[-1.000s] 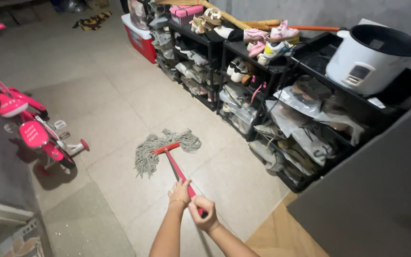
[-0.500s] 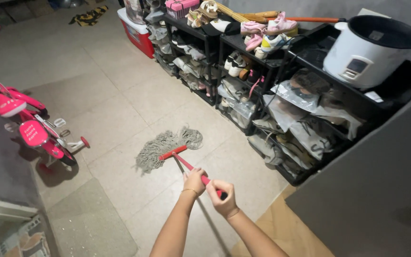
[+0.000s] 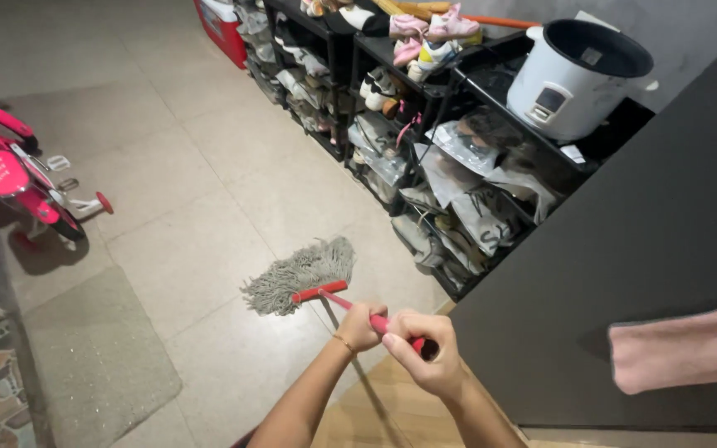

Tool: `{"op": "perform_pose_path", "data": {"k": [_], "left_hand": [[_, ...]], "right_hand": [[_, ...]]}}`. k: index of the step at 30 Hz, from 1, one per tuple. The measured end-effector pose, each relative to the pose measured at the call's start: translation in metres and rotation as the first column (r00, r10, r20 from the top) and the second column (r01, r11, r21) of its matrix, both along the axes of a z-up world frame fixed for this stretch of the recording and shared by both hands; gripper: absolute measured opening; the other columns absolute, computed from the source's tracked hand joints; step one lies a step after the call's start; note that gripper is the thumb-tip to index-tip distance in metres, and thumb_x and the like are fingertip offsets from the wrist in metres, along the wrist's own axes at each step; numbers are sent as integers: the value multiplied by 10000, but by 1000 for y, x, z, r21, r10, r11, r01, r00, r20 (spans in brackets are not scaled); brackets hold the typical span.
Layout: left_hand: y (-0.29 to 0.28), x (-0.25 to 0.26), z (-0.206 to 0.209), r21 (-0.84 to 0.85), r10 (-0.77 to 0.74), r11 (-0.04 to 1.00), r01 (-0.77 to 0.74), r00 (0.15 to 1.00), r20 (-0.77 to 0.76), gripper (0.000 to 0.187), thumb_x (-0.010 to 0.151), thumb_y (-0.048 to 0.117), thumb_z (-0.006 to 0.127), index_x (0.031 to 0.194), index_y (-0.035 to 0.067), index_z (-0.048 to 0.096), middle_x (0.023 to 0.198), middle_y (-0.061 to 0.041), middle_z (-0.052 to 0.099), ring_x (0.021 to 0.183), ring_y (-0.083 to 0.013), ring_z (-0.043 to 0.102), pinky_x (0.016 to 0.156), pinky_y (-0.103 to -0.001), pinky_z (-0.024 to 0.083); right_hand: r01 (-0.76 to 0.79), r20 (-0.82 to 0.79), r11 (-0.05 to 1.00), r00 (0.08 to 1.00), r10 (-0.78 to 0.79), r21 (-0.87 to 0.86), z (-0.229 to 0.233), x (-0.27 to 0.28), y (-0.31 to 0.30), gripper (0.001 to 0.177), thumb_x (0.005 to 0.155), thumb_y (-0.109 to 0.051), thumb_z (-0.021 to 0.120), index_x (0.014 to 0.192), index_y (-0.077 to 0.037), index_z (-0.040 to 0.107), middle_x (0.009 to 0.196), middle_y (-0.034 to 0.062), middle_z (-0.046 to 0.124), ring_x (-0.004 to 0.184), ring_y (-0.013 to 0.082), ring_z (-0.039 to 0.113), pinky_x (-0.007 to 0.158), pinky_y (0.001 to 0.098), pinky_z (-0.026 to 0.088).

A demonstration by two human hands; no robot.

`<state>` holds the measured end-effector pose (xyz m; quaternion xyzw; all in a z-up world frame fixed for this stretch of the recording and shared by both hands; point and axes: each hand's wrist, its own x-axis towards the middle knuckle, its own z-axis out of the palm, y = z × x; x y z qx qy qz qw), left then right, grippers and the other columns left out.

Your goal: Mop the tiled floor in a narrow hallway or entryway area.

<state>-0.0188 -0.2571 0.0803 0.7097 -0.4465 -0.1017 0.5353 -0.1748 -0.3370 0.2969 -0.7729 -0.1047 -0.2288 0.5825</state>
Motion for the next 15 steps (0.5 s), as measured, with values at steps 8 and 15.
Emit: {"op": "perform_pose_path", "data": {"k": [8, 15], "left_hand": [[-24, 26, -31, -111, 50, 993, -35, 990, 132, 224, 763, 175, 732, 654, 81, 560, 652, -155, 617, 599, -345, 620, 574, -387, 500], [-24, 97, -40, -73, 94, 993, -88, 992, 83, 263, 772, 177, 718, 626, 83, 521, 644, -135, 623, 613, -337, 641, 575, -406, 519]], "right_hand": [[206, 202, 947, 945, -258, 248, -57, 27, 3, 264, 905, 45, 584, 672, -13, 475, 666, 52, 579, 606, 120, 531, 577, 293, 431], [111, 253, 982, 956, -147, 152, -72, 103, -2, 292, 895, 52, 604, 670, -29, 438, 662, 35, 540, 598, 119, 517, 589, 285, 427]]}}
